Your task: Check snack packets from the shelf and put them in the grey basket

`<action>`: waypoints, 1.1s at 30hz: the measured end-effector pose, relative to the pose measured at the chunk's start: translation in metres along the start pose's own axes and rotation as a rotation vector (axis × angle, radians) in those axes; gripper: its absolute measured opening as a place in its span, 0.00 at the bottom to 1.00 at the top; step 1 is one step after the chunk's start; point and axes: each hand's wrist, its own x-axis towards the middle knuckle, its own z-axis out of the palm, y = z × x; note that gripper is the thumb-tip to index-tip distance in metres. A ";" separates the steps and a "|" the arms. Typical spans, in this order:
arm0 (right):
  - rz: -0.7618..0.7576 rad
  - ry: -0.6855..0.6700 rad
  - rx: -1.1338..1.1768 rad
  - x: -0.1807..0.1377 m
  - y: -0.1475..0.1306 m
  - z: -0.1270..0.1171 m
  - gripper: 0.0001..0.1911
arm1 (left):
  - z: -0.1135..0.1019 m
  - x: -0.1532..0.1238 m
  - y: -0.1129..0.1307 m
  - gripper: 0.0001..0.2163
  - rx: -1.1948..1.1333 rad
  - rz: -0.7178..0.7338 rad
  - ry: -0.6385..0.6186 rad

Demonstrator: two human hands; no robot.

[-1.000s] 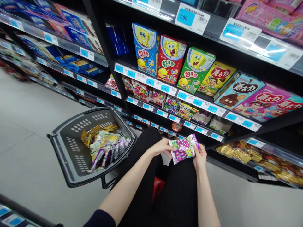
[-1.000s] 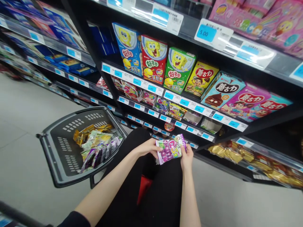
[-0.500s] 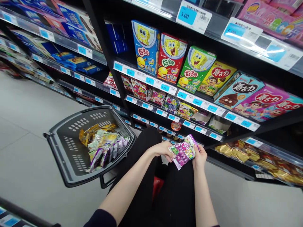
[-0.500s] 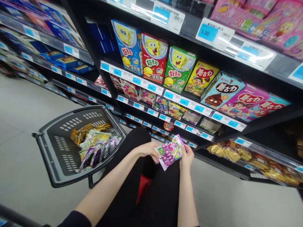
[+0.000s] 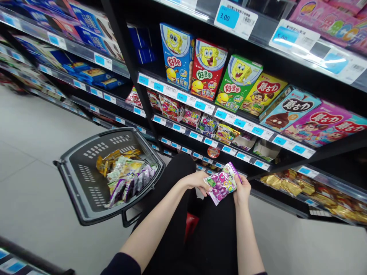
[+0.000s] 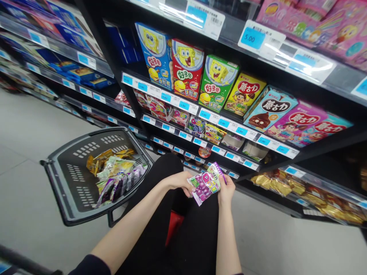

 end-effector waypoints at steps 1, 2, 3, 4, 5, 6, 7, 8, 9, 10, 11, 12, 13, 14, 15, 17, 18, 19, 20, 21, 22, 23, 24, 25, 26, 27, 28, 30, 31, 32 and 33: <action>0.002 -0.001 -0.006 0.000 0.000 0.000 0.13 | 0.000 0.000 0.000 0.12 0.002 -0.002 0.000; 0.002 -0.003 -0.010 0.000 0.000 0.000 0.13 | 0.000 0.000 0.000 0.12 0.004 -0.003 0.001; -0.002 -0.006 -0.012 0.000 0.000 -0.001 0.13 | -0.001 0.000 0.000 0.12 0.005 -0.004 0.002; -0.006 -0.011 -0.014 0.000 0.001 -0.001 0.13 | -0.001 0.001 0.000 0.12 0.006 -0.003 0.004; -0.010 -0.014 -0.016 0.000 0.001 -0.001 0.13 | -0.001 0.001 -0.001 0.12 0.008 -0.001 0.003; -0.012 -0.017 -0.019 0.000 0.001 -0.001 0.12 | -0.002 0.001 -0.001 0.12 0.010 0.002 0.001; -0.011 -0.020 -0.021 0.001 0.001 -0.001 0.12 | -0.002 0.001 -0.001 0.12 0.012 0.003 -0.002; -0.008 -0.024 -0.021 0.001 0.001 -0.001 0.12 | -0.002 0.001 -0.002 0.13 0.015 0.004 -0.006; -0.005 -0.028 -0.017 0.001 0.001 -0.001 0.13 | -0.002 0.001 -0.002 0.13 0.015 0.002 -0.011; -0.004 -0.031 -0.007 0.001 0.001 -0.002 0.13 | -0.002 0.000 -0.002 0.13 0.014 -0.004 -0.024; -0.003 -0.034 0.008 0.001 0.001 -0.003 0.13 | -0.002 0.000 -0.001 0.14 0.010 -0.016 -0.048; -0.003 -0.037 0.030 0.002 0.000 -0.004 0.14 | -0.002 -0.001 -0.001 0.15 0.000 -0.038 -0.092; -0.007 -0.037 0.055 0.002 -0.001 -0.005 0.15 | -0.001 -0.003 0.000 0.16 -0.020 -0.070 -0.161; -0.014 -0.037 0.082 0.002 -0.001 -0.007 0.15 | 0.000 -0.003 0.002 0.19 -0.054 -0.109 -0.248; -0.022 -0.037 0.104 0.003 -0.001 -0.009 0.15 | 0.000 -0.004 0.003 0.22 -0.100 -0.152 -0.345; -0.034 -0.043 0.132 0.003 -0.002 -0.013 0.16 | 0.001 -0.003 0.004 0.30 -0.217 -0.219 -0.496; -0.037 -0.047 0.139 0.004 -0.002 -0.016 0.16 | 0.000 -0.002 0.004 0.32 -0.272 -0.237 -0.524; -0.035 -0.057 0.140 0.004 -0.002 -0.018 0.17 | 0.000 0.001 0.002 0.34 -0.314 -0.251 -0.518; -0.034 -0.069 0.131 0.004 -0.002 -0.021 0.17 | -0.001 0.004 0.000 0.33 -0.339 -0.261 -0.488; -0.034 -0.083 0.113 0.003 -0.002 -0.024 0.18 | -0.001 0.007 -0.003 0.31 -0.352 -0.266 -0.444; -0.037 -0.101 0.089 0.003 -0.002 -0.027 0.18 | 0.000 0.010 -0.006 0.27 -0.358 -0.261 -0.393; -0.038 -0.132 0.066 0.002 -0.002 -0.030 0.18 | 0.002 0.013 -0.010 0.23 -0.365 -0.248 -0.341; -0.045 -0.168 0.047 0.001 -0.003 -0.033 0.17 | 0.004 0.015 -0.013 0.19 -0.378 -0.213 -0.284; -0.044 -0.218 0.047 0.000 -0.004 -0.036 0.17 | 0.007 0.017 -0.016 0.15 -0.402 -0.160 -0.214; -0.043 -0.286 0.067 -0.001 -0.004 -0.038 0.16 | 0.010 0.018 -0.018 0.13 -0.436 -0.101 -0.143; -0.065 -0.336 0.086 -0.001 -0.005 -0.039 0.15 | 0.012 0.018 -0.019 0.13 -0.466 -0.024 -0.034; -0.053 -0.362 0.084 -0.001 -0.006 -0.039 0.15 | 0.014 0.017 -0.018 0.17 -0.494 0.044 0.122; 0.004 -0.314 0.069 -0.003 -0.009 -0.036 0.15 | 0.015 0.009 -0.013 0.28 -0.477 0.138 0.359; 0.011 -0.303 0.081 -0.004 -0.010 -0.033 0.19 | 0.015 0.000 -0.009 0.31 -0.435 0.202 0.433; 0.006 -0.294 0.109 -0.006 -0.012 -0.031 0.22 | 0.014 -0.013 -0.004 0.32 -0.384 0.274 0.496; 0.004 -0.283 0.134 -0.007 -0.013 -0.029 0.23 | 0.013 -0.031 0.001 0.29 -0.326 0.350 0.555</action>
